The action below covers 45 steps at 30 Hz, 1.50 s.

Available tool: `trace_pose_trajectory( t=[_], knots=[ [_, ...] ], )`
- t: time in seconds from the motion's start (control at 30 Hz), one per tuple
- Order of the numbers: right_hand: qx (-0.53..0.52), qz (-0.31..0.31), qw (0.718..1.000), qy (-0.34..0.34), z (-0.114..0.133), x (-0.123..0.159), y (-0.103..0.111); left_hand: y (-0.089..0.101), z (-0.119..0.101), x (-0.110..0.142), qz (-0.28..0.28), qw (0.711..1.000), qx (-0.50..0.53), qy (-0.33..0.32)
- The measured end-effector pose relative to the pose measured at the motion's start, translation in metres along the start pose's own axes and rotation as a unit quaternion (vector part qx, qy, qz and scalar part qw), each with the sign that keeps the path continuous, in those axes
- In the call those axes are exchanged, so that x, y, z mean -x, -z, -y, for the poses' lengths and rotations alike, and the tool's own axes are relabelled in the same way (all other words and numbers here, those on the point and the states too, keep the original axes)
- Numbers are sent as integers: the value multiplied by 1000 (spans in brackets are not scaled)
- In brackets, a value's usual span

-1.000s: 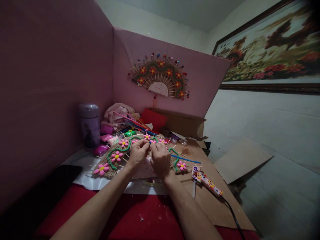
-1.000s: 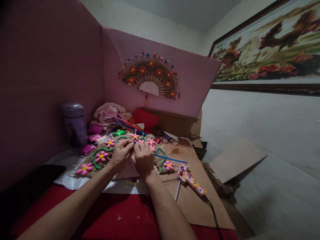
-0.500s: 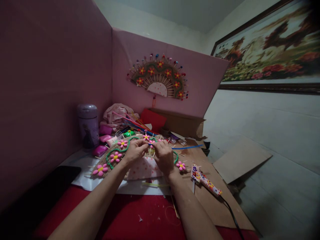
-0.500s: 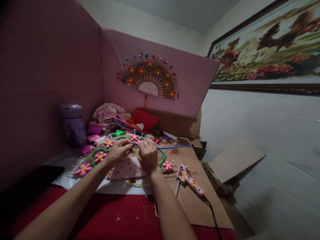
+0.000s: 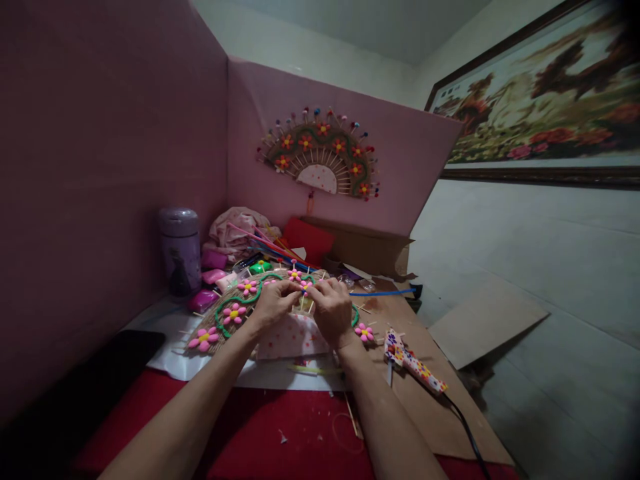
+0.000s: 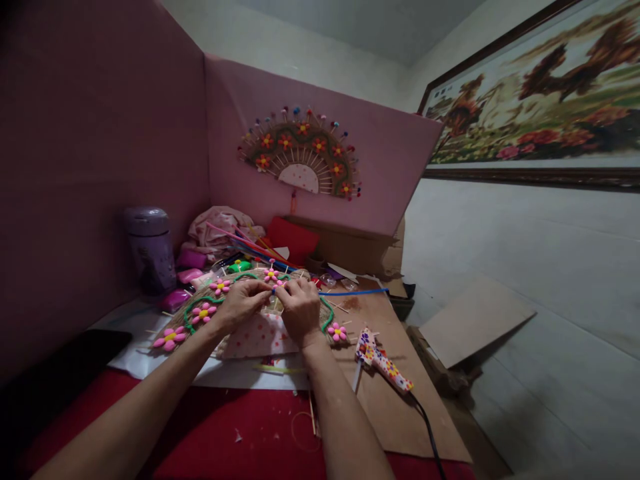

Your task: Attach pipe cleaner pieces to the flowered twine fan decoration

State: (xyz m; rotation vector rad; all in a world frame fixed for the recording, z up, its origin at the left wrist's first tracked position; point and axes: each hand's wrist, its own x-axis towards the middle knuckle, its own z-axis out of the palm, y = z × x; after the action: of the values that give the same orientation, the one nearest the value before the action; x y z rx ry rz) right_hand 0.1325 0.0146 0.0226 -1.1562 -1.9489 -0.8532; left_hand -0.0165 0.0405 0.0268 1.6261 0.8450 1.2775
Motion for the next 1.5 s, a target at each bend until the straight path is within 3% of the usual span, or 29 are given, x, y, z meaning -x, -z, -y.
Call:
trace_pose_trajectory(
  t=[0.1, 0.2, 0.37, 0.5, 0.67, 0.9, 1.07, 1.23, 1.4, 1.5],
  knots=[
    [-15, -1, 1000, 19, -5, -2, 2, 4, -1, 0, 33, 999, -10, 3],
    [-38, 7, 999, 16, -3, -2, 3, 2, -4, 2, 41, 998, 46, 27],
    [-60, 17, 998, -25, 17, 3, -1, -9, -7, 7, -59, 977, 180, 97],
    [-57, 16, 997, -40, 27, 5, -4, -17, -2, 7, -115, 959, 245, 87],
    [-33, 18, 996, -81, 13, 2, 1, -14, -1, 4, -31, 983, 170, 55],
    [-61, 14, 998, 23, -5, -3, 4, 4, -8, 6, 70, 994, 59, 58],
    [-125, 4, 992, -25, 7, 2, 1, 0, -8, 6, -2, 983, 155, 102],
    [-95, 10, 994, -47, 29, 7, -4, -8, -8, 5, -76, 967, 223, 99],
    [-31, 22, 996, -80, 21, 5, 1, -8, -5, 5, -41, 981, 180, 51],
    [-9, 24, 998, -52, 10, 3, 3, -3, -4, 4, -4, 992, 117, 39]
  ],
)
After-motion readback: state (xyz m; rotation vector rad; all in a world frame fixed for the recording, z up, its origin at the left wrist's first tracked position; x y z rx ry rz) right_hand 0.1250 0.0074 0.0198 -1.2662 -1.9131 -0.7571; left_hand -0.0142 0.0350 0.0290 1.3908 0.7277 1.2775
